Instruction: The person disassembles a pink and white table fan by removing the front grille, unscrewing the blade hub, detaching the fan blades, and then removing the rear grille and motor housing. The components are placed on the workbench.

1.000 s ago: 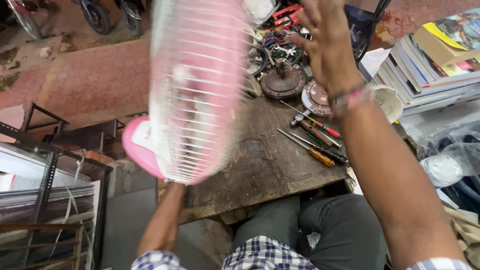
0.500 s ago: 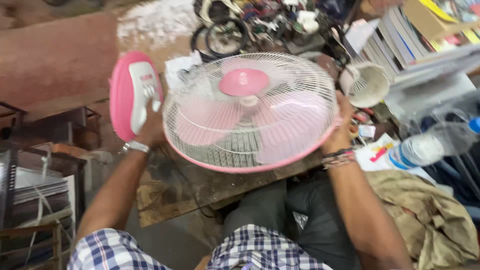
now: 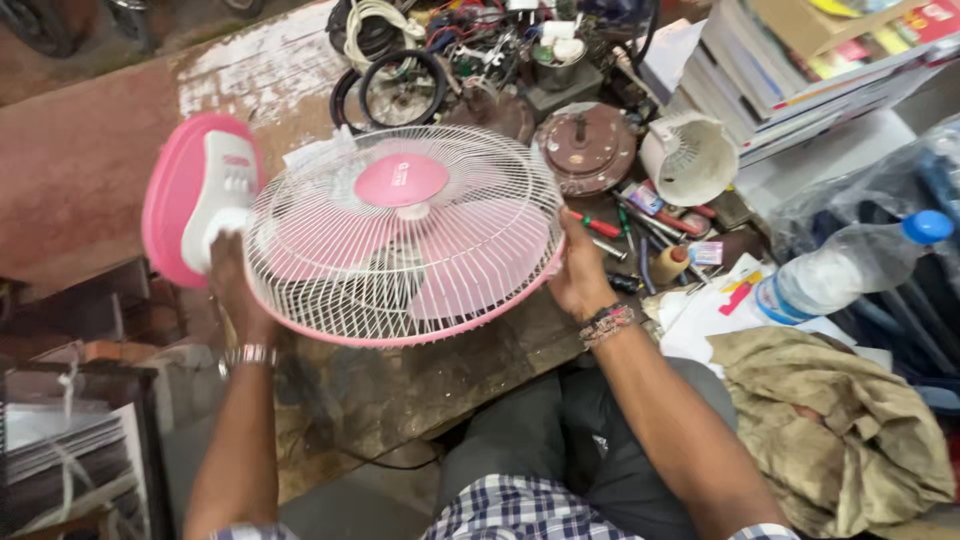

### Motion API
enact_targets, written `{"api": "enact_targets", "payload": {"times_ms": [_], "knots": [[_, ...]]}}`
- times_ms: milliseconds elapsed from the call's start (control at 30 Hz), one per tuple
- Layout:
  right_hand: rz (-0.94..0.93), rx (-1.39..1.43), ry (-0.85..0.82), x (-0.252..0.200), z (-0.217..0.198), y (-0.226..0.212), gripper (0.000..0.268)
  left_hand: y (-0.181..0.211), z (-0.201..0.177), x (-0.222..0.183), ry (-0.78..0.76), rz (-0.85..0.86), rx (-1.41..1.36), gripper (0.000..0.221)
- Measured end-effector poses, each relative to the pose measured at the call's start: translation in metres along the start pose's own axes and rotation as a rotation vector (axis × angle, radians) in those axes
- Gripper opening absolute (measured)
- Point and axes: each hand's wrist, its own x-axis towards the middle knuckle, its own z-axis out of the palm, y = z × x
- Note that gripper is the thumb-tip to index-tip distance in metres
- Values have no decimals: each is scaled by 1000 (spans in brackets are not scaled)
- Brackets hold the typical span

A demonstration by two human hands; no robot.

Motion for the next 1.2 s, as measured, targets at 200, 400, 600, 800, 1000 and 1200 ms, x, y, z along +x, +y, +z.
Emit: {"api": "enact_targets", "payload": {"times_ms": [200,400,600,800,1000,1200], "knots": [[117,-215,-1,4,-29,-14,57,136,-39,-69,464,-338,-762,67],[-551,-1914,75,-21,-77,-58,48,209,-106,-49,285,441,-307,88],[-483,-2017,98,-27,-93,-49,37,210,-129,-44,110,603,-32,91],[-433,-1227,-90,0,-91,-24,58,225,-118,-51,245,618,86,93],[-541,-1037,-173,32,-104,-2,45,292,-110,-82,249,480,86,85],[-684,-1490,-304,31,-95,-21,41,323,-139,-76,36,318,85,76]]}}
